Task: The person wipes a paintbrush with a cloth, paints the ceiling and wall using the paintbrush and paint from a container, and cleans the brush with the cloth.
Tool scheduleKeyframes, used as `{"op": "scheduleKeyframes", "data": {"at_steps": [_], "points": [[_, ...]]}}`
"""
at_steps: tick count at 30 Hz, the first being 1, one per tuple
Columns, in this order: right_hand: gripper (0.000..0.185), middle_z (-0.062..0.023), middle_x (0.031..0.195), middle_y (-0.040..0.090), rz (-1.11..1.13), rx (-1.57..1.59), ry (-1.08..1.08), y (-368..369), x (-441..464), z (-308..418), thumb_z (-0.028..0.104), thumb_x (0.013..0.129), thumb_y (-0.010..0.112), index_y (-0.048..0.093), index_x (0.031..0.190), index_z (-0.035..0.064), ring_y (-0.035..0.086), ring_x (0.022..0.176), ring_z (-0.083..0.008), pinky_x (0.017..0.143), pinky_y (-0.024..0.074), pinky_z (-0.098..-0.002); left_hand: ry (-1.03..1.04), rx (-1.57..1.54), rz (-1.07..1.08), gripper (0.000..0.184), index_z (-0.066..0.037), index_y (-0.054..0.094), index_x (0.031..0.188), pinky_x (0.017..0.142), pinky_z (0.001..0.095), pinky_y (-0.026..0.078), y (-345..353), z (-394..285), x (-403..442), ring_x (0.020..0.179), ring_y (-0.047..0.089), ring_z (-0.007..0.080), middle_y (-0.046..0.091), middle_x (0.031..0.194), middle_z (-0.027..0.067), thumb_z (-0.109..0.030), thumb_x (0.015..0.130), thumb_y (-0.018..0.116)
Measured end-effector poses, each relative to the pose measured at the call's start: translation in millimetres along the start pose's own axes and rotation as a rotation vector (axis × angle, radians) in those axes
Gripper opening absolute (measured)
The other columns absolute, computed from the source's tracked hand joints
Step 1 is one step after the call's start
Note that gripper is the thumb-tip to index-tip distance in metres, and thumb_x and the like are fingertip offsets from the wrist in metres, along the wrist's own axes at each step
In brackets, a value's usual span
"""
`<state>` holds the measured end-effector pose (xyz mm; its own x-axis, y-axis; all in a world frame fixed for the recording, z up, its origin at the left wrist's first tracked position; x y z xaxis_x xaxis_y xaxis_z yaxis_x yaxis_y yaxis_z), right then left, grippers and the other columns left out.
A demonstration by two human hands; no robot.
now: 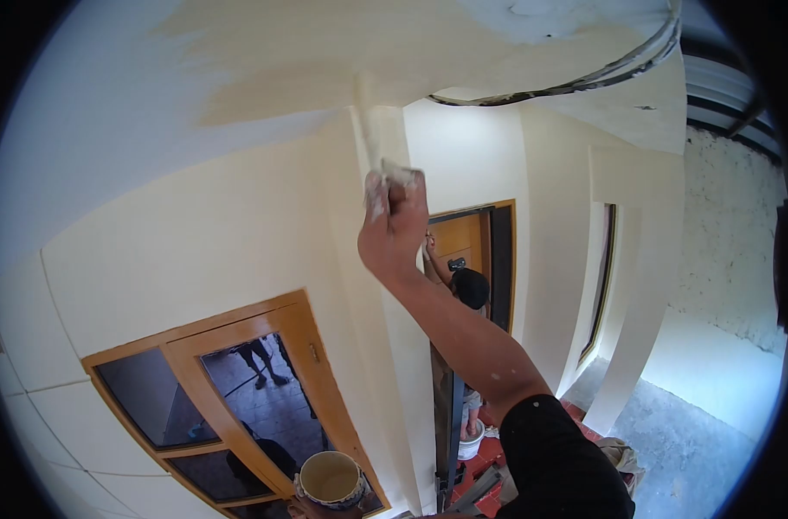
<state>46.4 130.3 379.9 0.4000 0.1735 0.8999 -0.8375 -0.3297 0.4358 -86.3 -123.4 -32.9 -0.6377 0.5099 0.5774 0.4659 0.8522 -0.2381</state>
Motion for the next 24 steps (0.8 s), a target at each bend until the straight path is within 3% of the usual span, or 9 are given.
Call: {"op": "scheduleKeyframes", "data": {"at_steps": [2,4,5,7,10,14,16,19,24], "points": [[0.015,-0.0044,0.072,0.058,0.043,0.023,-0.025,-17,-18,17,0.007,0.099,0.061,0.056,0.111,-0.0011,0.049,0.06,-0.0079,0.054,0.0394,-0.0261,0.004,-0.006,0.041,0.122,-0.003,0.016,0.154,0.099,0.0487,0.047,7,-1,2,0.13,0.049,0.0362,0.044,0.143,0.0231,-0.034,0.067,0.097],[0.021,-0.0101,0.071,0.06,0.359,-0.2,0.143,-31,-30,33,0.011,0.098,0.064,0.056,0.113,-0.0008,0.053,0.058,-0.012,0.055,0.0422,-0.0272,0.0,-0.022,0.088,0.122,-0.004,0.016,0.154,0.099,0.0487,0.047,17,-6,5,0.13,0.049,0.0361,0.044,0.143,0.0231,-0.034,0.068,0.096],[0.021,-0.0101,0.071,0.06,0.356,-0.205,0.145,-44,-33,41,0.011,0.098,0.064,0.056,0.113,-0.0008,0.053,0.058,-0.012,0.055,0.0422,-0.0272,0.0,-0.033,0.116,0.122,-0.004,0.015,0.154,0.099,0.0487,0.047,24,-8,6,0.131,0.049,0.036,0.043,0.144,0.0231,-0.034,0.068,0.096],[0.027,-0.0143,0.075,0.062,0.563,-0.284,0.141,-60,-43,53,0.014,0.097,0.067,0.057,0.119,0.0009,0.057,0.056,-0.0179,0.055,0.0453,-0.03,0.012,-0.062,0.168,0.122,-0.004,0.015,0.154,0.1,0.0486,0.047,39,-13,10,0.131,0.048,0.0359,0.043,0.144,0.023,-0.034,0.068,0.096],[0.035,-0.0136,0.079,0.065,0.739,-0.491,0.131,-100,-50,70,0.016,0.096,0.068,0.057,0.127,0.0032,0.061,0.058,-0.0217,0.058,0.0494,-0.0314,0.131,-0.137,0.197,0.122,-0.004,0.013,0.154,0.101,0.0488,0.047,59,-19,10,0.133,0.047,0.0352,0.041,0.146,0.023,-0.033,0.07,0.095],[0.039,-0.0122,0.082,0.067,0.733,-0.536,0.193,-165,-65,102,0.018,0.096,0.069,0.058,0.13,0.0042,0.065,0.065,-0.0194,0.062,0.0517,-0.0313,0.131,-0.227,0.264,0.123,-0.004,0.013,0.152,0.103,0.0476,0.046,81,-26,17,0.132,0.048,0.0336,0.042,0.144,0.0216,-0.03,0.066,0.097],[0.036,-0.0116,0.086,0.07,0.743,-0.679,0.698,-200,-71,123,0.017,0.096,0.07,0.062,0.128,0.0025,0.068,0.073,-0.0174,0.068,0.0533,-0.0312,0.13,-0.289,0.316,0.123,-0.004,0.013,0.151,0.105,0.0471,0.045,95,-30,21,0.132,0.049,0.0327,0.042,0.143,0.0209,-0.029,0.064,0.098],[0.03,-0.0125,0.095,0.07,0.609,-0.781,0.793,-249,-73,161,0.009,0.091,0.073,0.065,0.119,0.0014,0.068,0.08,-0.0162,0.071,0.053,-0.0305,0.133,-0.41,0.405,0.124,-0.003,0.014,0.15,0.107,0.0462,0.044,119,-41,28,0.131,0.05,0.0315,0.043,0.142,0.0199,-0.026,0.062,0.099],[0.024,-0.0134,0.089,0.07,0.465,-1.111,0.643,-331,-99,224,0.008,0.088,0.074,0.067,0.11,0.0007,0.067,0.076,-0.0178,0.069,0.0521,-0.0325,0.147,-0.643,0.532,0.126,-0.003,0.014,0.147,0.11,0.0448,0.043,167,-70,43,0.13,0.051,0.0294,0.045,0.14,0.0181,-0.023,0.057,0.101]]}}
Point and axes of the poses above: each hand's wrist, its own x-axis towards the middle knuckle, its own y-axis out of the palm, z = x × y, the point moved 5 cm from there along x, towards the middle knuckle
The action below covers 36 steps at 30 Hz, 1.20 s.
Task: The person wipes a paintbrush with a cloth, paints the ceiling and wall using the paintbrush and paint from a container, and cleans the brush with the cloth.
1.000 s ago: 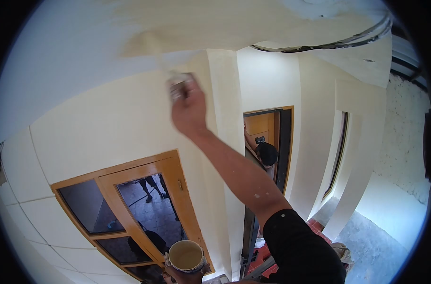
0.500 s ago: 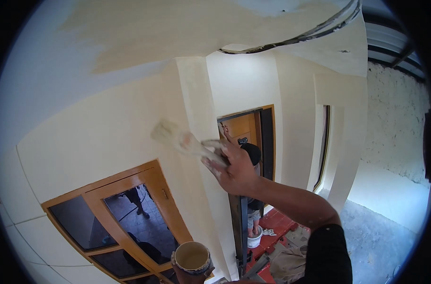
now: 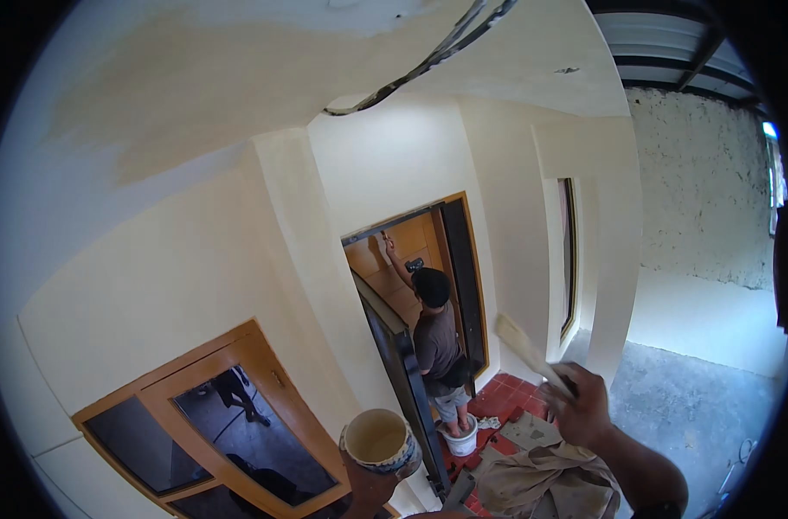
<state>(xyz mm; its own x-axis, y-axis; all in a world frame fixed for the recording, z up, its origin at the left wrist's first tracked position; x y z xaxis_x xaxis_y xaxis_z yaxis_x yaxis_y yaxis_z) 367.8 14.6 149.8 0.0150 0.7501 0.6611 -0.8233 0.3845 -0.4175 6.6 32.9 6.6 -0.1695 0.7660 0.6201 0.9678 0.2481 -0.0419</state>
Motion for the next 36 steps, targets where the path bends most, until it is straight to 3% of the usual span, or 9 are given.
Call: {"op": "scheduleKeyframes", "data": {"at_steps": [1,3,6,9,11,15,27,32,36], "points": [[0.022,-0.0136,0.089,0.07,-0.058,-0.068,-0.046,-6,-13,-13,0.007,0.087,0.074,0.067,0.108,0.0005,0.066,0.076,-0.0187,0.069,0.0517,-0.0328,0.016,-0.031,0.0,0.123,-0.003,0.016,0.146,0.109,0.0439,0.044,10,-9,8,0.129,0.052,0.0287,0.046,0.138,0.0172,-0.023,0.058,0.101],[0.02,-0.0133,0.087,0.068,-0.127,0.046,0.223,-18,-43,-30,0.008,0.088,0.072,0.067,0.105,-0.0004,0.064,0.075,-0.0198,0.069,0.0505,-0.0333,0.052,-0.125,-0.001,0.116,-0.005,0.022,0.144,0.106,0.0414,0.047,28,-29,21,0.125,0.055,0.0266,0.051,0.132,0.0143,-0.026,0.061,0.1],[0.02,-0.0124,0.085,0.066,-0.24,0.098,0.19,-20,-78,-69,0.012,0.09,0.07,0.067,0.104,-0.0026,0.063,0.074,-0.0204,0.068,0.0497,-0.0328,0.047,-0.216,0.053,0.113,-0.005,0.024,0.142,0.106,0.0411,0.048,53,-43,34,0.126,0.055,0.0255,0.051,0.134,0.0143,-0.027,0.061,0.1],[0.031,-0.0049,0.083,0.063,-0.364,0.294,0.274,-13,-126,-119,0.019,0.094,0.066,0.065,0.109,-0.0089,0.055,0.074,-0.0133,0.064,0.0465,-0.0298,-0.004,-0.173,0.14,0.112,-0.005,0.024,0.141,0.106,0.0409,0.05,65,-28,39,0.128,0.054,0.0242,0.049,0.137,0.0146,-0.026,0.061,0.1],[0.042,-0.0107,0.12,0.066,-0.274,0.434,0.584,-4,-154,-142,0.024,0.099,0.064,0.059,0.132,-0.0015,0.063,0.097,-0.0187,0.084,0.0531,-0.0325,-0.018,-0.162,0.141,0.112,-0.006,0.024,0.141,0.105,0.0406,0.051,69,-16,39,0.129,0.054,0.0235,0.048,0.139,0.0142,-0.024,0.061,0.1],[0.046,-0.0114,0.12,0.065,-0.457,0.454,0.409,9,-181,-157,0.027,0.1,0.065,0.057,0.133,-0.004,0.063,0.097,-0.017,0.078,0.054,-0.0296,-0.006,0.014,0.157,0.111,-0.007,0.024,0.141,0.106,0.0406,0.051,65,9,31,0.128,0.054,0.0234,0.05,0.136,0.0132,-0.02,0.061,0.1],[0.056,-0.0121,0.12,0.065,-0.314,0.606,0.323,8,-178,-132,0.034,0.097,0.07,0.056,0.137,-0.0035,0.063,0.098,-0.0181,0.08,0.0543,-0.0282,-0.127,0.062,0.096,0.116,-0.004,0.017,0.147,0.113,0.0406,0.042,43,8,10,0.136,0.047,0.0275,0.043,0.142,0.0167,-0.014,0.063,0.096],[0.06,-0.0138,0.091,0.072,-0.291,0.327,0.443,-9,-162,-110,0.061,0.093,0.063,0.071,0.109,0.0039,0.061,0.069,-0.0314,0.064,0.0511,-0.0458,-0.13,0.142,-0.002,0.119,-0.005,0.021,0.146,0.113,0.043,0.042,46,-28,0,0.133,0.049,0.0269,0.047,0.14,0.0142,-0.02,0.059,0.101],[0.062,-0.015,0.087,0.07,-0.391,0.373,0.331,-6,-168,-123,0.058,0.095,0.061,0.068,0.107,-0.0022,0.06,0.069,-0.0319,0.066,0.0513,-0.0457,-0.111,0.162,0.037,0.127,-0.003,0.013,0.15,0.113,0.0407,0.042,40,-25,-9,0.137,0.046,0.0269,0.041,0.145,0.0167,-0.026,0.06,0.1]]}}
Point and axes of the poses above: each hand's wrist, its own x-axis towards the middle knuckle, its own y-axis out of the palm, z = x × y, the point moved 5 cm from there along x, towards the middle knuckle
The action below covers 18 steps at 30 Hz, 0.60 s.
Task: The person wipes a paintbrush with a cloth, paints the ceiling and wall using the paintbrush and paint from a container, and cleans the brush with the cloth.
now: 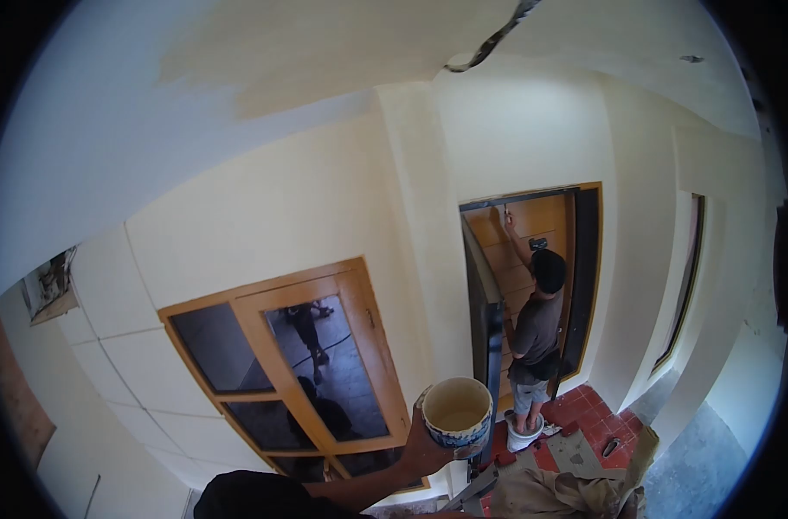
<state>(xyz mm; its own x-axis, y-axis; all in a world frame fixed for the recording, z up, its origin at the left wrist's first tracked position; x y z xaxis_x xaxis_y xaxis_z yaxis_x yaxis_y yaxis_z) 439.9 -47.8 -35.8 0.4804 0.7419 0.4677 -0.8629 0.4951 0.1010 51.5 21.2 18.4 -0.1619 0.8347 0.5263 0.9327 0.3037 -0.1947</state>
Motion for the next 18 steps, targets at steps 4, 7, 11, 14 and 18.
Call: {"op": "scheduleKeyframes", "data": {"at_steps": [4,7,11,14,18], "points": [[0.059,-0.0172,0.087,0.069,0.011,-0.157,-0.078,-6,3,-16,0.055,0.098,0.059,0.067,0.106,-0.0029,0.06,0.07,-0.0336,0.066,0.0506,-0.046,-0.076,-0.044,-0.077,0.129,-0.002,0.011,0.151,0.115,0.0415,0.039,-8,0,-14,0.139,0.044,0.0277,0.04,0.146,0.0172,-0.028,0.061,0.1],[0.057,-0.0189,0.086,0.068,0.017,-0.322,-0.182,-14,4,-29,0.052,0.099,0.057,0.067,0.105,-0.0035,0.06,0.071,-0.0349,0.066,0.0501,-0.0462,-0.101,0.004,-0.088,0.131,-0.001,0.008,0.152,0.118,0.0426,0.035,-22,4,-25,0.141,0.041,0.0283,0.038,0.147,0.0178,-0.03,0.062,0.099],[0.053,-0.0224,0.087,0.066,-0.106,-0.775,-0.548,-18,-3,-24,0.047,0.102,0.055,0.066,0.103,-0.004,0.06,0.073,-0.038,0.067,0.0489,-0.0473,-0.084,-0.027,-0.102,0.132,-0.001,0.006,0.151,0.119,0.0427,0.032,-39,11,-36,0.141,0.04,0.0283,0.036,0.149,0.0184,-0.032,0.063,0.099],[0.054,-0.0239,0.094,0.066,0.038,-0.468,-0.279,-16,10,-10,0.051,0.1,0.058,0.067,0.108,-0.0007,0.06,0.078,-0.0403,0.073,0.0482,-0.0514,-0.075,0.001,-0.127,0.129,-0.002,0.006,0.15,0.118,0.0427,0.032,-50,12,-39,0.141,0.04,0.0283,0.037,0.148,0.0184,-0.031,0.065,0.098],[0.058,-0.0219,0.103,0.069,0.113,-0.755,-0.571,-69,0,-61,0.052,0.1,0.056,0.057,0.135,0.0059,0.063,0.089,-0.0398,0.08,0.0493,-0.0557,-0.083,0.082,-0.178,0.132,-0.002,0.006,0.151,0.117,0.0434,0.034,-59,9,-38,0.14,0.042,0.029,0.038,0.147,0.0184,-0.031,0.063,0.099]]}}
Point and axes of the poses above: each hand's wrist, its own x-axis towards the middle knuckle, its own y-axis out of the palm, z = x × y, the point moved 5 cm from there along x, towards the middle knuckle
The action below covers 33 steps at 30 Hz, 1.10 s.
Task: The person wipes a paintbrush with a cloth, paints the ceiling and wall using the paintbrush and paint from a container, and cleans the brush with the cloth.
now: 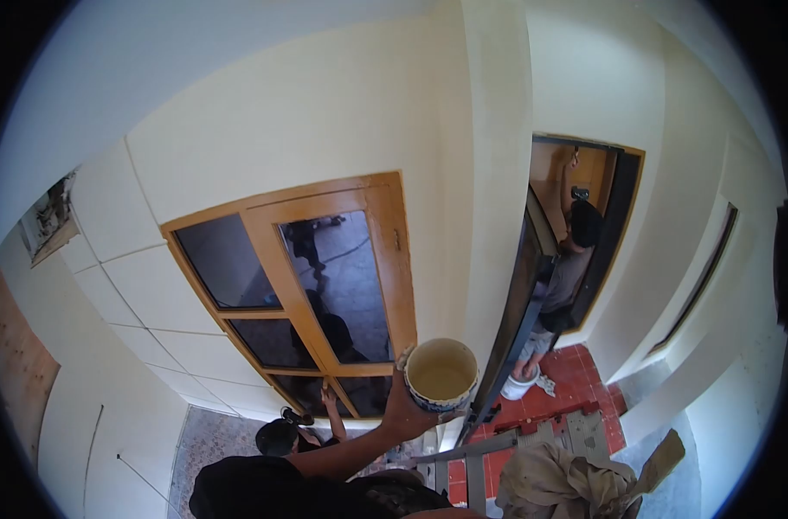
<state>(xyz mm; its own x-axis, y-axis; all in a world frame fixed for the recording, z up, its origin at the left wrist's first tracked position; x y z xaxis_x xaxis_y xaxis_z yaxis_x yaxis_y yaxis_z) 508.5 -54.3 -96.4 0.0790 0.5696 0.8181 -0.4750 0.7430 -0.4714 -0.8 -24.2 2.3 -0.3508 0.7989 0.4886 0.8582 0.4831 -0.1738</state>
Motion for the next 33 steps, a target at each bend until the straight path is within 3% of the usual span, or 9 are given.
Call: {"op": "scheduleKeyframes", "data": {"at_steps": [5,7,13,15,17,20,25,27,33], "points": [[0.07,-0.0141,0.122,0.064,0.278,0.645,0.689,-25,79,51,0.043,0.092,0.074,0.054,0.14,-0.0036,0.063,0.104,-0.02,0.083,0.053,-0.0258,0.027,-0.009,0.009,0.135,-0.002,0.006,0.153,0.116,0.0445,0.034,5,2,11,0.139,0.043,0.0292,0.04,0.147,0.0185,-0.031,0.061,0.1],[0.044,-0.0041,0.086,0.061,-0.119,0.498,0.459,-25,105,80,0.028,0.095,0.066,0.063,0.115,-0.0108,0.052,0.073,-0.0128,0.065,0.0445,-0.0287,0.1,0.043,0.069,0.134,-0.003,0.003,0.152,0.118,0.0462,0.029,11,0,19,0.141,0.04,0.0304,0.036,0.149,0.0188,-0.036,0.064,0.098],[0.036,-0.0134,0.102,0.066,0.4,0.407,0.085,-32,221,215,0.017,0.094,0.068,0.064,0.119,-0.0073,0.064,0.093,-0.0186,0.082,0.0523,-0.0297,0.137,0.062,0.155,0.106,0.0,0.039,0.142,0.105,0.0408,0.047,25,20,31,0.126,0.056,0.029,0.052,0.138,0.0175,-0.023,0.058,0.1],[0.032,-0.0164,0.089,0.07,0.338,0.202,-0.218,-34,244,249,0.013,0.082,0.08,0.069,0.106,-0.0055,0.07,0.079,-0.0257,0.073,0.0555,-0.0326,0.051,-0.157,0.15,0.106,0.0,0.041,0.141,0.106,0.0406,0.046,31,23,35,0.127,0.055,0.0301,0.051,0.139,0.0185,-0.022,0.056,0.101],[0.03,-0.0175,0.088,0.071,0.431,0.374,-0.082,-22,265,272,0.008,0.077,0.082,0.07,0.102,-0.0042,0.071,0.077,-0.0254,0.068,0.0568,-0.0332,0.125,-0.163,0.093,0.106,0.0,0.04,0.141,0.108,0.0418,0.045,31,21,41,0.13,0.053,0.033,0.048,0.141,0.0204,-0.021,0.056,0.101],[0.033,-0.0174,0.083,0.069,0.567,0.274,-0.47,-5,277,312,0.005,0.072,0.081,0.071,0.102,-0.0043,0.069,0.064,-0.0262,0.056,0.056,-0.0328,0.16,-0.218,0.072,0.107,-0.001,0.039,0.142,0.11,0.0433,0.043,38,26,44,0.133,0.05,0.0354,0.046,0.144,0.0216,-0.02,0.056,0.1],[0.023,-0.011,0.079,0.065,0.717,0.252,-0.509,32,267,332,0.005,0.073,0.078,0.068,0.093,-0.0004,0.067,0.06,-0.021,0.049,0.0531,-0.0322,0.251,-0.198,0.051,0.108,-0.003,0.038,0.143,0.111,0.0448,0.042,40,23,56,0.136,0.046,0.0362,0.044,0.145,0.0215,-0.02,0.056,0.101],[0.018,-0.0089,0.076,0.062,0.72,0.179,-0.571,46,260,336,0.006,0.075,0.076,0.065,0.088,0.0015,0.065,0.057,-0.0192,0.046,0.0513,-0.0326,0.414,0.03,0.107,0.125,-0.003,0.022,0.152,0.116,0.0464,0.037,41,15,60,0.14,0.042,0.0351,0.037,0.152,0.0216,-0.025,0.057,0.1],[0.013,-0.0106,0.079,0.064,0.912,0.041,-0.597,86,243,336,0.012,0.083,0.067,0.064,0.091,0.0011,0.068,0.061,-0.0224,0.049,0.053,-0.0356,0.45,-0.091,0.06,0.111,-0.008,0.037,0.146,0.11,0.0483,0.042,46,6,70,0.138,0.043,0.0385,0.042,0.147,0.0188,-0.024,0.056,0.101]]}}
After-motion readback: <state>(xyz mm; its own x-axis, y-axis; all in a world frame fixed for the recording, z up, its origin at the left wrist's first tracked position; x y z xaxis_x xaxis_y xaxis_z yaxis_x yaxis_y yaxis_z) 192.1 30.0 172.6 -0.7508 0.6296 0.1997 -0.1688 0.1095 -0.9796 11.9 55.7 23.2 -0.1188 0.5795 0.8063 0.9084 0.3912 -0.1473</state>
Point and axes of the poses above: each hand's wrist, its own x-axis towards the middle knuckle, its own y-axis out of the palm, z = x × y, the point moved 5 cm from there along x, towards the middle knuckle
